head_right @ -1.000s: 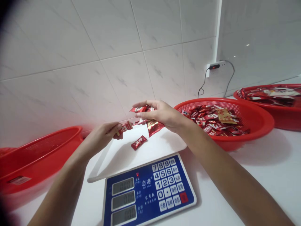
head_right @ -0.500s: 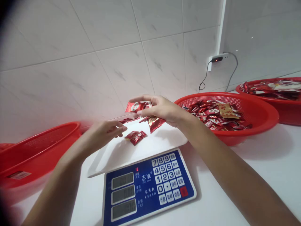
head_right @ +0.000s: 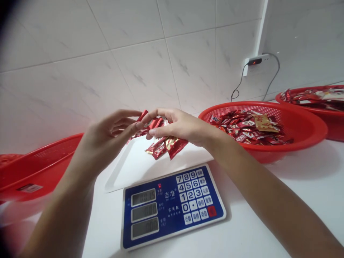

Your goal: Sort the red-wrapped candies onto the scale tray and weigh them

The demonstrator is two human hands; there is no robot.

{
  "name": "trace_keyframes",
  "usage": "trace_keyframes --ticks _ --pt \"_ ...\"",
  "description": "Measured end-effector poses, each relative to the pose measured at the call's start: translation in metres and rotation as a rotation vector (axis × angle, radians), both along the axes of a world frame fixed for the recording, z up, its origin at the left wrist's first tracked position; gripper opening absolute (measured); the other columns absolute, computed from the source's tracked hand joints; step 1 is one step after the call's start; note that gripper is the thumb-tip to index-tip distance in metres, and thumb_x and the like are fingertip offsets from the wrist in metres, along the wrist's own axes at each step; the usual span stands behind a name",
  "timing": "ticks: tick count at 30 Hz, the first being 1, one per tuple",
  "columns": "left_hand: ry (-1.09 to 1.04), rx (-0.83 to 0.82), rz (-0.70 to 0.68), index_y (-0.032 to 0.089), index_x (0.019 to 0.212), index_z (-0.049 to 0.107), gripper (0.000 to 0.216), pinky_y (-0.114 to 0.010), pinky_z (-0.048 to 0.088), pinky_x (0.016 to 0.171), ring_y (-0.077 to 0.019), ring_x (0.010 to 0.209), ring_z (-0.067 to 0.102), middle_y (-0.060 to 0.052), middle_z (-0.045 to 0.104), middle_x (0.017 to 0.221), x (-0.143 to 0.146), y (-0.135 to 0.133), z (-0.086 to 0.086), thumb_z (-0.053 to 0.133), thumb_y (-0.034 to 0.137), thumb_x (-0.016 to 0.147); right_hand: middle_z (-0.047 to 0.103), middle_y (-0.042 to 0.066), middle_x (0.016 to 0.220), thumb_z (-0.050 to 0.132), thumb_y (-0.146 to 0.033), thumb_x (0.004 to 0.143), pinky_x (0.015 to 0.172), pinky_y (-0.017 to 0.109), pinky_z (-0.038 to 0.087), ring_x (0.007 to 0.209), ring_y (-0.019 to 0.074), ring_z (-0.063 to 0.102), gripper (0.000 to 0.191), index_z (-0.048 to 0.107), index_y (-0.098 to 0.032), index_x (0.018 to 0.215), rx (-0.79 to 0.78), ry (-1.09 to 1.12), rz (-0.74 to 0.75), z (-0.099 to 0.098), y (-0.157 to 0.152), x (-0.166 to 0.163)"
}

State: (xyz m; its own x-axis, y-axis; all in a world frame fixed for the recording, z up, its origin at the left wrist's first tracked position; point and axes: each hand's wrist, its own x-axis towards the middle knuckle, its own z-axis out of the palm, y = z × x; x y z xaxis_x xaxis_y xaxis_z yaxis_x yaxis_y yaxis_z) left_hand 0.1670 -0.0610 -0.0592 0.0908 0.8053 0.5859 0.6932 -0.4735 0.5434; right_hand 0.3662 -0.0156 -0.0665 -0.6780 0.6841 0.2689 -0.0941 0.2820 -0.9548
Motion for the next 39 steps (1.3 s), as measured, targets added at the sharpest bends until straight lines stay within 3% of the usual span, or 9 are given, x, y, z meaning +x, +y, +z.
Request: trace_keyframes --ticks 8,14,18,21,24,26,31,35,39 --pt "0.087 -0.007 0.003 0.021 0.109 0.071 0.021 -0.029 0.058 0.075 -0.0188 0.081 0.073 -0.002 0.078 0.088 0.004 0.001 -0.003 0.068 0.028 0.089 0.068 0.003 0.101 0.071 -0.014 0.088 0.067 0.02 0.056 0.078 0.0114 0.067 0.031 0.069 -0.021 0.119 0.016 -0.056 -0.038 -0.004 0.004 -0.002" --pt "0.126 0.024 -0.029 0.025 0.13 0.065 0.046 -0.028 0.057 0.075 -0.0169 0.08 0.07 -0.001 0.075 0.093 -0.002 0.002 -0.001 0.07 0.023 0.084 0.069 0.001 0.084 0.067 -0.015 0.094 0.055 0.016 0.053 0.068 0.0101 0.068 0.031 0.065 -0.021 0.124 -0.088 -0.041 0.027 -0.003 0.003 -0.002" --pt "0.164 -0.019 -0.071 0.021 0.111 0.076 0.03 -0.032 0.056 0.079 -0.0199 0.086 0.07 -0.006 0.076 0.104 -0.009 0.006 0.0 0.064 0.028 0.084 0.07 0.002 0.087 0.067 -0.015 0.093 0.048 0.014 0.049 0.056 0.0059 0.062 0.029 0.065 -0.018 0.122 -0.176 0.009 0.107 -0.007 0.01 -0.003" --pt "0.164 -0.018 0.002 0.02 0.093 0.078 0.024 -0.032 0.052 0.073 -0.0203 0.08 0.068 -0.006 0.077 0.091 -0.011 0.009 0.0 0.063 0.036 0.084 0.07 0.003 0.091 0.067 -0.02 0.095 0.043 0.014 0.045 0.054 0.0055 0.061 0.026 0.065 -0.019 0.12 -0.203 0.019 0.094 -0.007 0.011 -0.003" --pt "0.173 -0.072 0.051 0.021 0.081 0.076 0.032 -0.031 0.049 0.068 -0.02 0.073 0.065 -0.004 0.074 0.076 -0.011 0.009 0.002 0.061 0.048 0.085 0.071 0.004 0.092 0.064 -0.03 0.099 0.044 0.015 0.045 0.058 0.0077 0.064 0.023 0.066 -0.019 0.119 -0.172 -0.016 0.056 -0.006 0.01 -0.005" --pt "0.195 -0.122 0.063 0.021 0.079 0.075 0.038 -0.032 0.048 0.069 -0.0207 0.073 0.065 -0.004 0.074 0.074 -0.011 0.008 0.005 0.058 0.054 0.087 0.071 0.004 0.088 0.062 -0.027 0.1 0.051 0.017 0.048 0.063 0.009 0.065 0.017 0.069 -0.017 0.112 -0.119 -0.058 -0.031 -0.007 0.011 -0.007" --pt "0.234 -0.22 0.051 0.021 0.079 0.074 0.042 -0.035 0.049 0.075 -0.0237 0.078 0.067 -0.006 0.076 0.08 -0.012 0.005 0.006 0.055 0.057 0.086 0.067 0.002 0.082 0.069 -0.029 0.094 0.059 0.02 0.049 0.067 0.0108 0.062 0.013 0.07 -0.017 0.088 0.052 -0.118 -0.139 -0.012 0.014 -0.012" --pt "0.234 -0.223 0.049 0.022 0.086 0.076 0.045 -0.034 0.049 0.073 -0.0238 0.08 0.066 -0.007 0.076 0.089 -0.007 0.006 0.001 0.055 0.062 0.087 0.069 0.004 0.088 0.071 -0.031 0.09 0.064 0.023 0.05 0.075 0.0145 0.063 0.012 0.07 -0.019 0.088 0.199 -0.144 -0.237 -0.015 0.016 -0.012" --pt "0.272 -0.159 0.113 0.023 0.086 0.078 0.044 -0.034 0.047 0.073 -0.0237 0.08 0.066 -0.009 0.073 0.101 -0.006 0.011 -0.002 0.059 0.062 0.084 0.071 0.006 0.09 0.067 -0.028 0.093 0.074 0.026 0.052 0.083 0.0161 0.065 0.012 0.071 -0.018 0.087 0.185 -0.172 -0.258 -0.02 0.019 -0.016"
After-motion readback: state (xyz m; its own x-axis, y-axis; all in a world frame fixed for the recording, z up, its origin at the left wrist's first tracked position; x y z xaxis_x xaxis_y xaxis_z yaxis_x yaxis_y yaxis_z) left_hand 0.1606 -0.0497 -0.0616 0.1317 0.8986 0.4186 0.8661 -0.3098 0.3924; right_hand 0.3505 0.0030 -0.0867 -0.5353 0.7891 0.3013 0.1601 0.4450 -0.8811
